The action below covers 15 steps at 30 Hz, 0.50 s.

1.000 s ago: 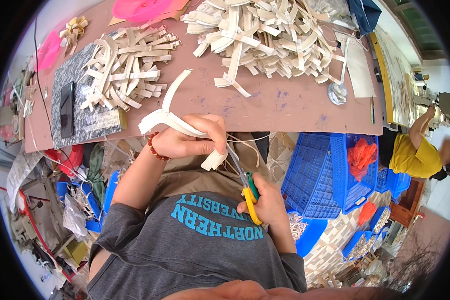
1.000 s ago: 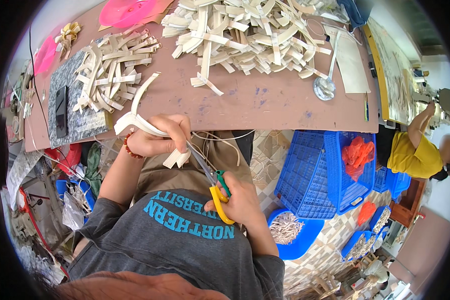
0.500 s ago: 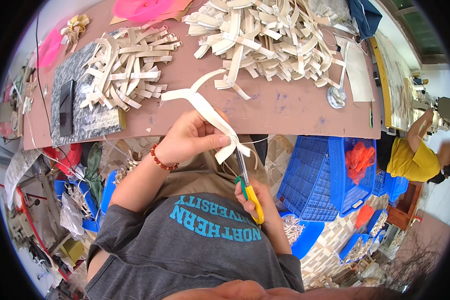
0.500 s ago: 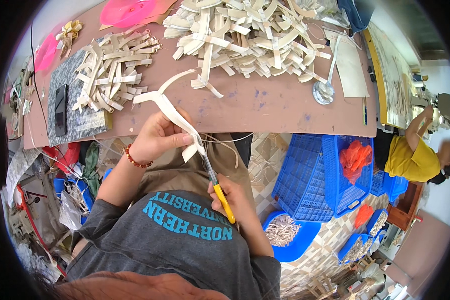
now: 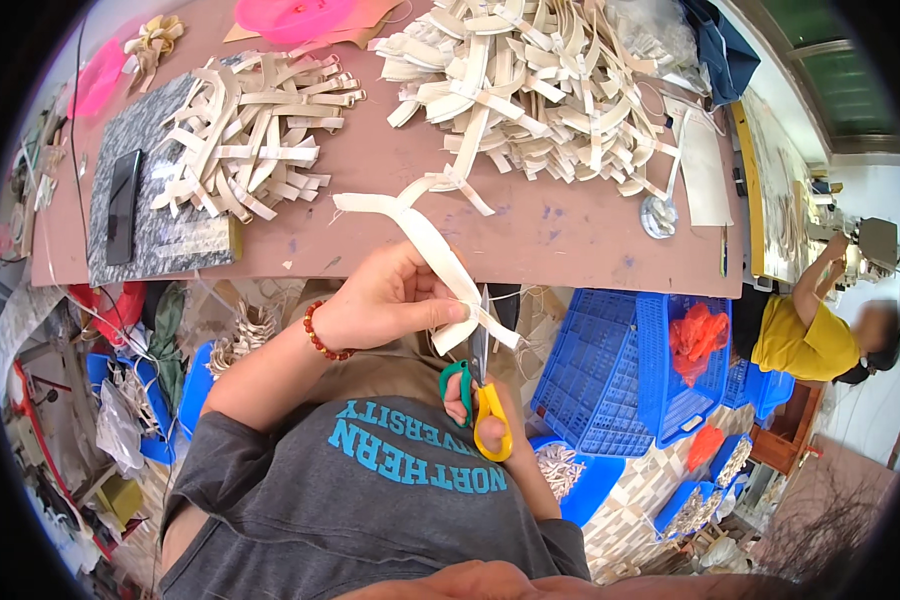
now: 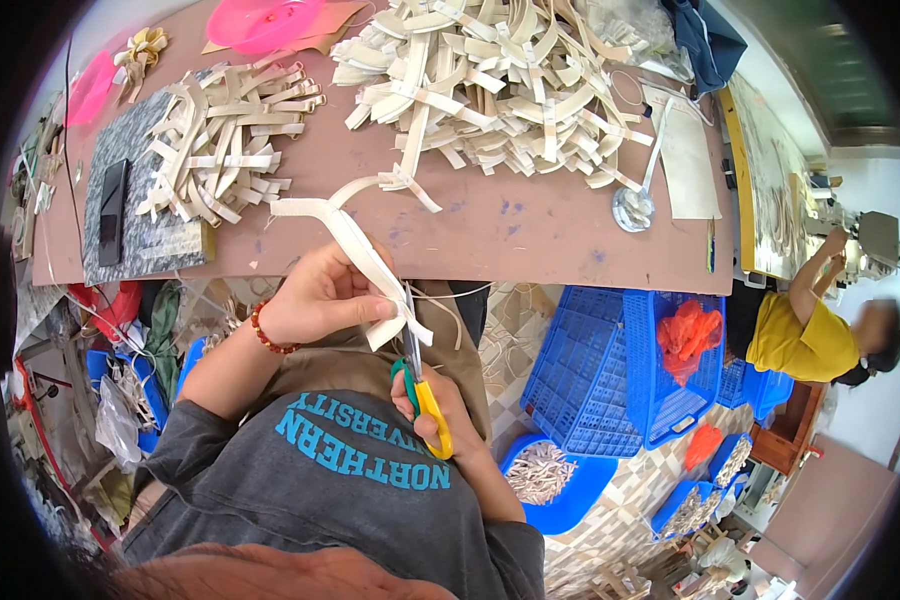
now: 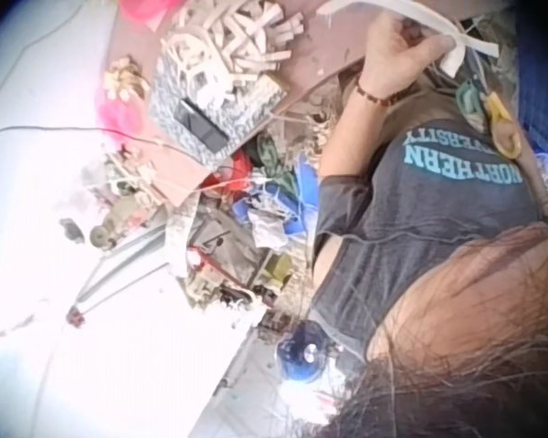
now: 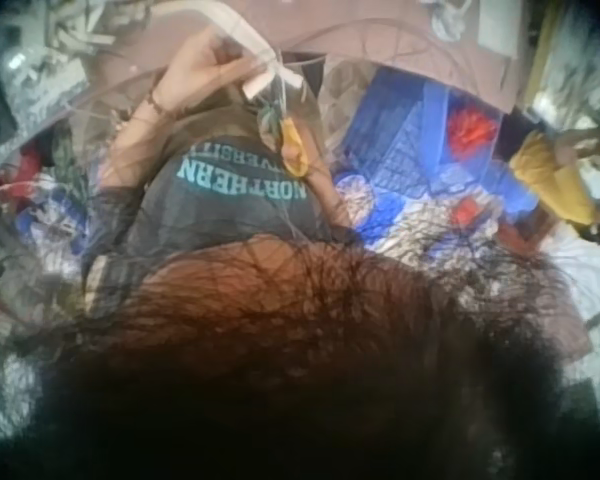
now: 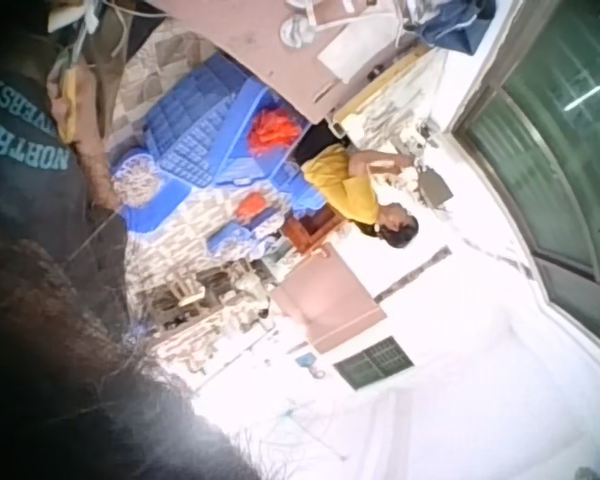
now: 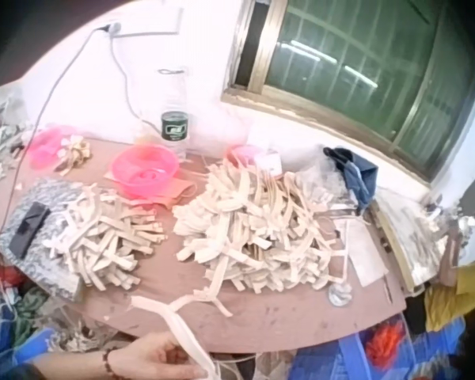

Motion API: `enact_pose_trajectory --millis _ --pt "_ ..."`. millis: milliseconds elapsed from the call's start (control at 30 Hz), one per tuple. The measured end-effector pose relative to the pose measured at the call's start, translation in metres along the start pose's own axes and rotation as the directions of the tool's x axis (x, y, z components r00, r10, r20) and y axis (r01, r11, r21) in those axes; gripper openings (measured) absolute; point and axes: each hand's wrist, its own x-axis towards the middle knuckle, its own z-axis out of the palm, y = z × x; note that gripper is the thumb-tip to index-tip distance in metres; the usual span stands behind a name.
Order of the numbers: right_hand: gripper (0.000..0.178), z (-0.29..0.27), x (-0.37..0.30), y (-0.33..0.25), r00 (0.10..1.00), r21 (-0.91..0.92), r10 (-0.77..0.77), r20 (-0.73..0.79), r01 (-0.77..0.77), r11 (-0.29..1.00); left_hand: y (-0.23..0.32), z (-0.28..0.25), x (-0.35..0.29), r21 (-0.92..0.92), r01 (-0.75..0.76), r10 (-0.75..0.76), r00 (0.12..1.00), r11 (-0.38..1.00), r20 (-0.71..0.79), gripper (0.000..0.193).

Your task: The person uses yellow-handled scissors to cut long strips of beige fabric into smaller, uniform pieces. They hold the fabric in their left hand and cut it with their right hand, dropping the finished pieces onto a growing pile on the table. The task is performed continuously throughout the clip.

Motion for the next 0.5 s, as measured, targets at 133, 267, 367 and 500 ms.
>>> enact_pose_trajectory --millis 133,267,367,500 --pt "0.083 -0.008 -0.005 0.006 0.999 0.040 -0.009 0.031 0.008 0.999 0.006 0.000 0.000 0.014 0.027 -0.027 0.999 1.000 0.020 0.029" --pt "0.078 -0.011 -0.008 0.002 0.999 0.097 -0.015 0.042 0.011 0.995 0.007 -0.005 0.001 0.013 0.043 -0.044 0.998 0.999 0.052 0.031" --pt "0.070 -0.018 -0.013 0.012 0.999 0.097 -0.006 0.045 0.002 0.995 0.008 -0.010 0.001 0.024 0.051 -0.053 0.992 0.998 0.112 0.034" --pt "0.061 -0.024 -0.016 0.014 0.999 0.050 0.027 0.023 -0.028 0.998 0.007 -0.012 0.000 0.014 0.079 -0.080 0.991 0.997 0.106 0.036"
